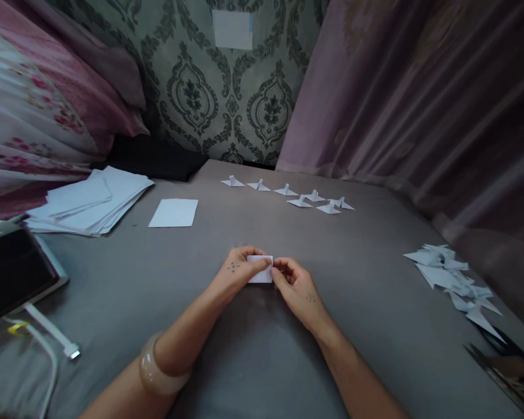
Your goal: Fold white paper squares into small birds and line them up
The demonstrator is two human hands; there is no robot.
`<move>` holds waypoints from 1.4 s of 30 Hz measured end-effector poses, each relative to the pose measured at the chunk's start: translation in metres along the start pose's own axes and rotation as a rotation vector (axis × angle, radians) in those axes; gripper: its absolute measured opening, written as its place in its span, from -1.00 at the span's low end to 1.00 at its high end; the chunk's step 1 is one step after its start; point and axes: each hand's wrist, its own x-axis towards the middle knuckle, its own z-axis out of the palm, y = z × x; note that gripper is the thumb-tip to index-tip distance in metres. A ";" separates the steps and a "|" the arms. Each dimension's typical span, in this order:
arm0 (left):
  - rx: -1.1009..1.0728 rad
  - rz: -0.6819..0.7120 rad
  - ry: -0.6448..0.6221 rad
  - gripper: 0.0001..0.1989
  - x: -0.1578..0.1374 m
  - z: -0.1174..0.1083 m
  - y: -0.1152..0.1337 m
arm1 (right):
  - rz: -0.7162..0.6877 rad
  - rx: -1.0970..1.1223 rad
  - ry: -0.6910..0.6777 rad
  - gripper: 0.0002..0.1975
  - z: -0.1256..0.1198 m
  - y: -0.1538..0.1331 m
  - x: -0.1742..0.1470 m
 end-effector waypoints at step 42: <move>-0.037 -0.088 -0.091 -0.87 0.007 0.011 0.002 | -0.250 -0.049 -0.075 -0.87 -0.022 0.008 0.013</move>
